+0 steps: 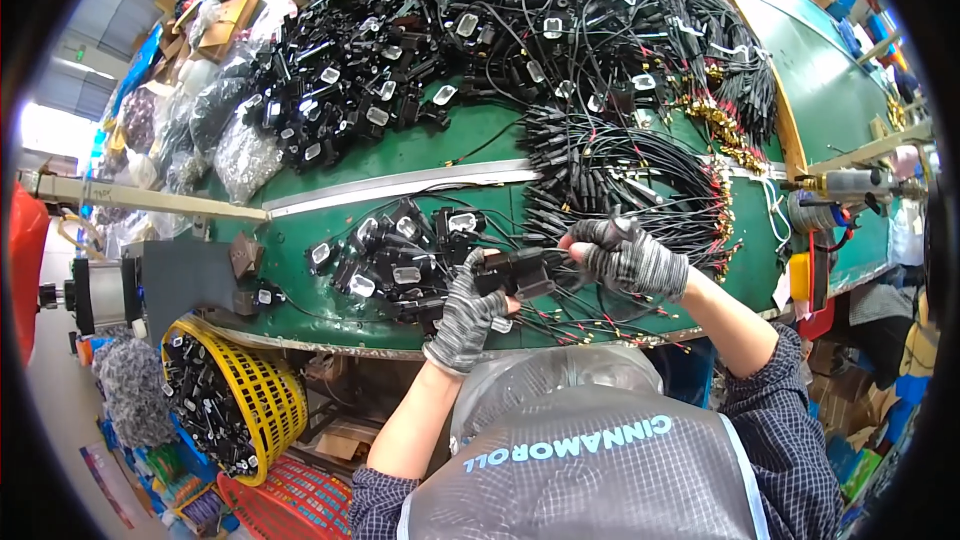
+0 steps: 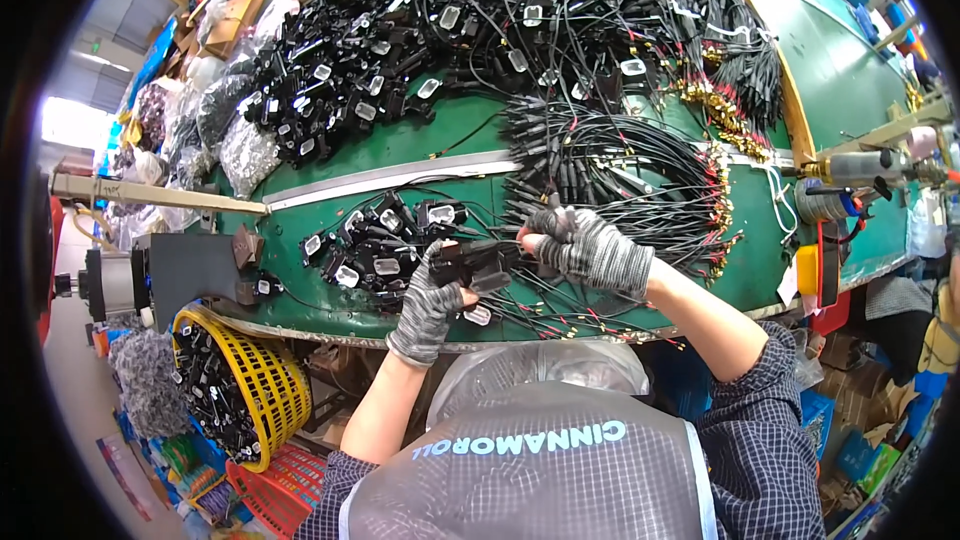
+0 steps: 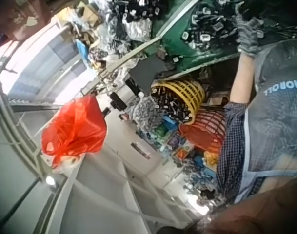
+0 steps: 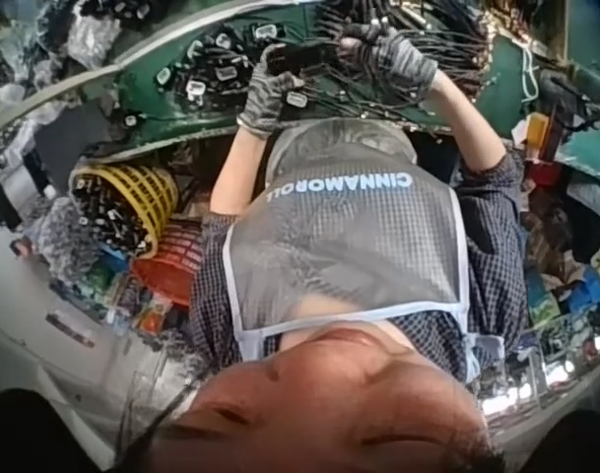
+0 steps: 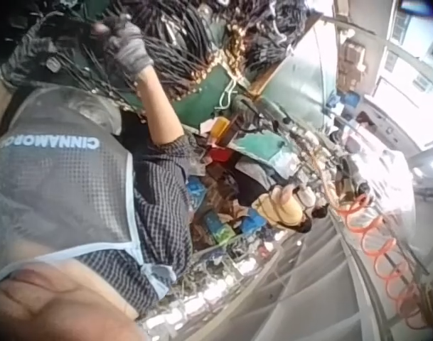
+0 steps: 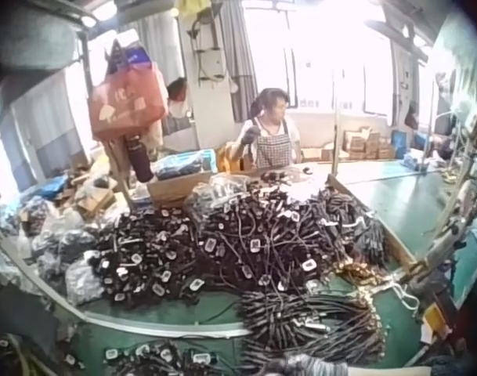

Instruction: Assembling and processing wire harnesses by attaching connectors and tape at a factory workstation.

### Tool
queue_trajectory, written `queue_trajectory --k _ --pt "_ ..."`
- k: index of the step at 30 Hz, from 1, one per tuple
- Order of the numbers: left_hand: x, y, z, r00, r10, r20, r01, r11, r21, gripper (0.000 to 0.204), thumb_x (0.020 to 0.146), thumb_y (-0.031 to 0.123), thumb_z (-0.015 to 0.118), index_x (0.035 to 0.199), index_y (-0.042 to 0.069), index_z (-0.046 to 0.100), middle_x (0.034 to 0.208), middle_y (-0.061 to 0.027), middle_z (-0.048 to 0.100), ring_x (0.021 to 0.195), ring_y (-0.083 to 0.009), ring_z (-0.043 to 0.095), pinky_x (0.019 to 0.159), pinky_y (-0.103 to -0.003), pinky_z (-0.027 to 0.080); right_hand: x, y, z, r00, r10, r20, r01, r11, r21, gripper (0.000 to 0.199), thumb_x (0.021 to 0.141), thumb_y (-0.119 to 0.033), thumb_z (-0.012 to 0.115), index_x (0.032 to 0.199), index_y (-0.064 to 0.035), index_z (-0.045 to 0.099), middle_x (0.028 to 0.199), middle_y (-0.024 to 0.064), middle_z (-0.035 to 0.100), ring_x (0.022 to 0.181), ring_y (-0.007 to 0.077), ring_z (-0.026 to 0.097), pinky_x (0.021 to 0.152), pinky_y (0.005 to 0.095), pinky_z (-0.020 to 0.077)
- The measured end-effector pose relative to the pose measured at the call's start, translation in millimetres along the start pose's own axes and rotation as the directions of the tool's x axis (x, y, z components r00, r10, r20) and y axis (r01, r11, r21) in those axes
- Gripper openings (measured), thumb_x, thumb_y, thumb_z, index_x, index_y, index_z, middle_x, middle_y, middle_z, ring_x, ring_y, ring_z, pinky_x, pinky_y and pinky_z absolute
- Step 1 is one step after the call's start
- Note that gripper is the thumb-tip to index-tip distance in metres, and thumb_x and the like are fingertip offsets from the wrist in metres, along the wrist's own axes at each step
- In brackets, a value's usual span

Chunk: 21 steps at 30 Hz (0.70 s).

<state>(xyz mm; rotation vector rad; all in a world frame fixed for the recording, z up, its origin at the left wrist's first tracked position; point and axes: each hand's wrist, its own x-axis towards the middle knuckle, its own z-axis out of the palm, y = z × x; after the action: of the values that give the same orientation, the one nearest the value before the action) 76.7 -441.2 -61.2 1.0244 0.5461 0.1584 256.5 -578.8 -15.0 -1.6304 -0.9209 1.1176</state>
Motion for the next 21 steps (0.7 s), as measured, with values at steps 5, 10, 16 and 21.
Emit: queue_trajectory --k 5,10,16,21 --pt "21.8 -12.1 -14.6 0.985 0.14 -0.098 -0.147 0.986 -0.075 0.047 0.065 0.006 0.067 0.106 0.005 0.043 0.105 -0.007 0.05 0.095 -0.0175 0.05 0.079 -0.027 0.045 48.3 -12.3 -26.8 0.96 -0.253 0.117 0.265 0.697 -0.666 0.018 0.081 -0.021 0.051 0.083 -0.004 0.056 0.068 0.0044 0.056 0.059 0.0131 0.052 0.055 0.0277 0.0436" --pt "-0.2 14.1 -93.9 0.883 0.268 -0.386 -0.278 0.96 0.03 0.042 0.069 0.005 0.064 0.106 0.006 0.043 0.102 -0.0097 0.052 0.09 -0.0169 0.053 0.074 -0.026 0.047 113.2 -28.6 -112.8 0.821 -0.354 -0.447 -0.067 0.719 -0.692 0.011 0.08 -0.018 0.055 0.083 -0.0077 0.058 0.071 0.0035 0.058 0.062 0.0132 0.055 0.058 0.026 0.0453" --pt "-46.2 -9.6 -142.3 0.754 0.219 -0.619 -0.229 0.971 0.064 0.031 0.072 -0.002 0.059 0.099 0.006 0.046 0.092 -0.0085 0.055 0.08 -0.0145 0.054 0.068 -0.025 0.048 138.1 -23.8 -74.6 0.779 -0.501 -0.377 0.12 0.709 -0.695 0.017 0.082 -0.023 0.051 0.082 -0.0083 0.059 0.071 0.0057 0.06 0.064 0.0171 0.057 0.058 0.029 0.0454" --pt "-39.4 -0.2 -102.9 0.702 0.369 -0.609 -0.107 0.9 0.422 0.023 0.073 -0.004 0.054 0.094 0.004 0.049 0.086 -0.0059 0.055 0.073 -0.0108 0.053 0.064 -0.023 0.045 106.2 33.9 61.8 0.973 -0.118 0.199 0.232 0.453 -0.861 0.014 0.071 -0.022 0.053 0.072 -0.0084 0.055 0.057 0.01 0.055 0.051 0.0269 0.055 0.047 0.0374 0.0428"
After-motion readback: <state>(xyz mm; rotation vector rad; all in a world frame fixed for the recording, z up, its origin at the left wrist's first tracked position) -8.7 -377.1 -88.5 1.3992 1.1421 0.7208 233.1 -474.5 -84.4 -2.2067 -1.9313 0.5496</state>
